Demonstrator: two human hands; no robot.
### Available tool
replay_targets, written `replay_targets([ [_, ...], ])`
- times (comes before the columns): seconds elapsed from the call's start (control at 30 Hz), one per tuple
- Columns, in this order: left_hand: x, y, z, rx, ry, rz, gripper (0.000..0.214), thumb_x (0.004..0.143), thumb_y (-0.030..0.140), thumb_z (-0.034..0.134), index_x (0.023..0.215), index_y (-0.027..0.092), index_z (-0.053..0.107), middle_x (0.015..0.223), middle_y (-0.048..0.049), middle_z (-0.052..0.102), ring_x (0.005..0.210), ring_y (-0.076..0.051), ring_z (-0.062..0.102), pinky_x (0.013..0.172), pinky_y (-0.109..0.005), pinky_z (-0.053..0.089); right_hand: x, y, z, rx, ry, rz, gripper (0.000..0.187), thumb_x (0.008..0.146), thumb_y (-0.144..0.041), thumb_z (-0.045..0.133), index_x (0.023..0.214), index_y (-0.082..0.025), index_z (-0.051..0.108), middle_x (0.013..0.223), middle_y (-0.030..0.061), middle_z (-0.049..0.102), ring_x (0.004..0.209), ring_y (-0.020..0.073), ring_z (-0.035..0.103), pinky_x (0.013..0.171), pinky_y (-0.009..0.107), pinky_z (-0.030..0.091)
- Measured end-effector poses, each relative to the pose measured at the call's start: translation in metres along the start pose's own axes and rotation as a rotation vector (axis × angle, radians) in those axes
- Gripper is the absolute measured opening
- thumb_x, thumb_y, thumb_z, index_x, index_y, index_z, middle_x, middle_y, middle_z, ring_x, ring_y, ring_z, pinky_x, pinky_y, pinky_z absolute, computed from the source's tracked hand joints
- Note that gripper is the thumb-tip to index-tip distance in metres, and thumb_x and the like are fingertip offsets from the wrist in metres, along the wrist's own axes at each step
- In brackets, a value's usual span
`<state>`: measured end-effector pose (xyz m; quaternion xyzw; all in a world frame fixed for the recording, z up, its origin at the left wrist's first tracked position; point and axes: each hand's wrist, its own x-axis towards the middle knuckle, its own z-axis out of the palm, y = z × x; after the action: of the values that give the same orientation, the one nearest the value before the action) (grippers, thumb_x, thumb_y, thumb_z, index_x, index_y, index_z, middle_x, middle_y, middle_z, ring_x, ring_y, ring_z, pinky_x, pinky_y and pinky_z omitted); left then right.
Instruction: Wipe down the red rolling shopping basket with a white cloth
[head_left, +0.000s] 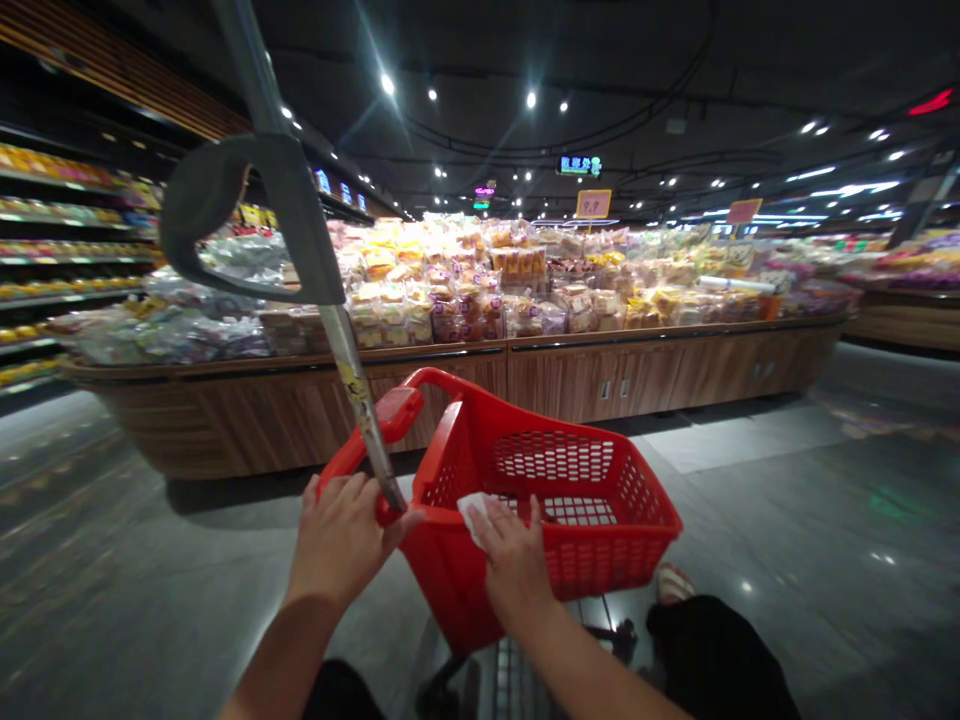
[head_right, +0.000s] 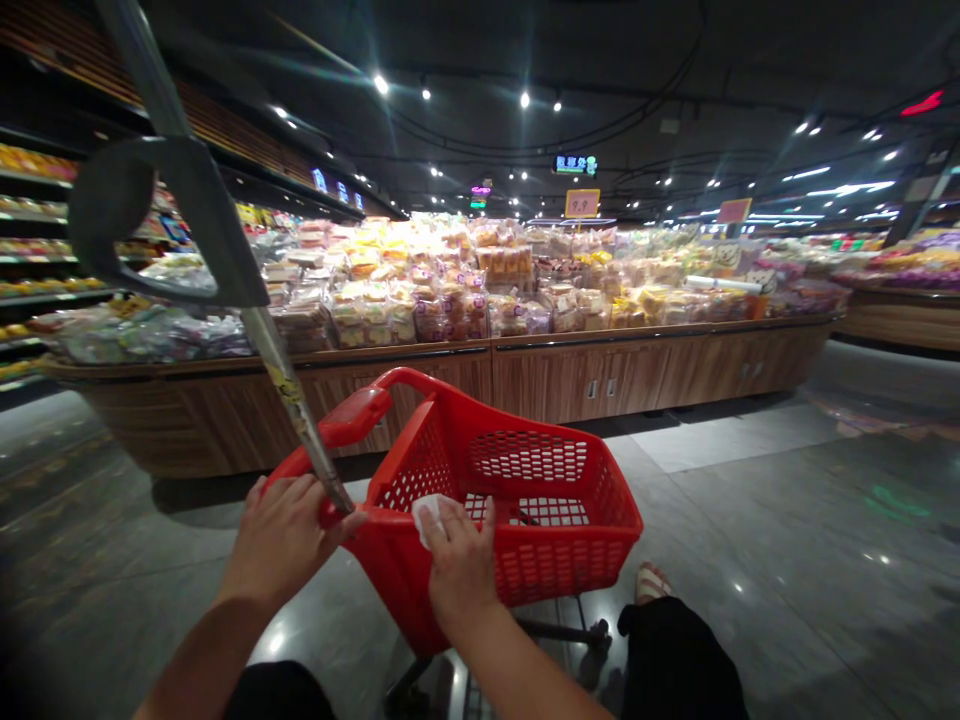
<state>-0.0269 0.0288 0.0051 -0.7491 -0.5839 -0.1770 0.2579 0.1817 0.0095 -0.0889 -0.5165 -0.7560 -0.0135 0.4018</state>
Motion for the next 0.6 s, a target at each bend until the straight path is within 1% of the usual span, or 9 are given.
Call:
replay_targets([
  [0.07,0.0,-0.002,-0.001,-0.006,-0.016,0.015,0.031,0.075,0.049,0.048,0.08,0.021,0.06,0.085,-0.0068,0.062,0.091,-0.03,0.054,0.097,-0.056,0.026,0.011,-0.02,0.007,0.029,-0.012,-0.024,0.05,0.084,-0.012,0.046,0.129,-0.031,0.045,0.132,0.0041,0.051,0.12,0.0221,0.045,0.108,0.054,0.002],
  [0.13,0.0,-0.004,-0.001,-0.025,-0.02,0.014,0.031,0.073,0.05,0.049,0.08,0.022,0.06,0.086,-0.0062,0.062,0.092,-0.03,0.054,0.097,-0.057,0.026,0.017,-0.03,0.01,0.049,-0.017,-0.049,0.048,0.084,-0.017,0.05,0.13,-0.031,0.044,0.134,0.0042,0.049,0.12,0.0227,0.045,0.108,0.054,0.002],
  [0.2,0.0,-0.006,0.0,-0.044,-0.014,0.001,0.03,0.073,0.05,0.05,0.08,0.023,0.06,0.087,-0.0057,0.063,0.093,-0.03,0.055,0.098,-0.057,0.026,0.017,-0.024,0.01,0.059,-0.012,-0.067,0.046,0.086,-0.016,0.048,0.13,-0.03,0.045,0.132,0.0035,0.052,0.116,0.0206,0.049,0.108,0.052,0.0],
  [0.27,-0.001,-0.008,0.001,-0.061,-0.006,-0.011,0.029,0.072,0.049,0.051,0.078,0.023,0.06,0.087,-0.0053,0.063,0.093,-0.029,0.055,0.099,-0.057,0.025,0.009,-0.007,0.005,0.053,-0.003,-0.08,0.046,0.087,-0.011,0.043,0.129,-0.03,0.046,0.126,0.002,0.057,0.112,0.0172,0.053,0.109,0.049,-0.003],
  [0.33,-0.002,-0.009,0.0,-0.07,0.001,-0.017,0.027,0.072,0.048,0.052,0.078,0.023,0.06,0.086,-0.005,0.063,0.093,-0.029,0.055,0.099,-0.056,0.026,-0.002,0.016,-0.002,0.018,0.005,-0.079,0.048,0.086,-0.006,0.04,0.128,-0.029,0.047,0.123,0.0017,0.06,0.111,0.0155,0.053,0.11,0.047,-0.004],
  [0.4,-0.002,-0.007,-0.001,-0.071,0.004,-0.023,0.027,0.072,0.048,0.052,0.079,0.023,0.06,0.086,-0.0052,0.063,0.093,-0.029,0.054,0.099,-0.056,0.026,-0.012,0.034,-0.008,-0.033,0.01,-0.048,0.05,0.085,-0.004,0.039,0.128,-0.028,0.048,0.123,0.0018,0.06,0.114,0.0155,0.052,0.11,0.046,-0.006],
  [0.43,-0.002,-0.006,-0.002,-0.068,0.005,-0.027,0.027,0.072,0.047,0.052,0.079,0.022,0.06,0.086,-0.0052,0.063,0.093,-0.029,0.054,0.099,-0.056,0.026,-0.015,0.039,-0.009,-0.055,0.014,-0.014,0.051,0.084,-0.003,0.039,0.128,-0.028,0.048,0.124,0.0018,0.059,0.115,0.0159,0.051,0.109,0.046,-0.007],
  [0.5,-0.002,-0.001,-0.002,-0.061,-0.001,-0.038,0.027,0.072,0.047,0.052,0.079,0.022,0.06,0.086,-0.0051,0.063,0.093,-0.029,0.054,0.099,-0.056,0.026,-0.015,0.036,-0.009,-0.077,0.005,0.039,0.051,0.084,-0.003,0.037,0.128,-0.028,0.048,0.127,0.0019,0.057,0.118,0.0165,0.048,0.109,0.047,-0.009],
  [0.6,0.0,0.007,-0.001,-0.041,0.005,-0.052,0.027,0.073,0.047,0.051,0.078,0.022,0.06,0.085,-0.0047,0.062,0.094,-0.029,0.053,0.099,-0.056,0.024,0.001,0.01,0.001,-0.059,-0.03,0.022,0.049,0.086,-0.006,0.036,0.131,-0.026,0.045,0.131,0.0035,0.053,0.122,0.0165,0.044,0.109,0.047,-0.01],
])
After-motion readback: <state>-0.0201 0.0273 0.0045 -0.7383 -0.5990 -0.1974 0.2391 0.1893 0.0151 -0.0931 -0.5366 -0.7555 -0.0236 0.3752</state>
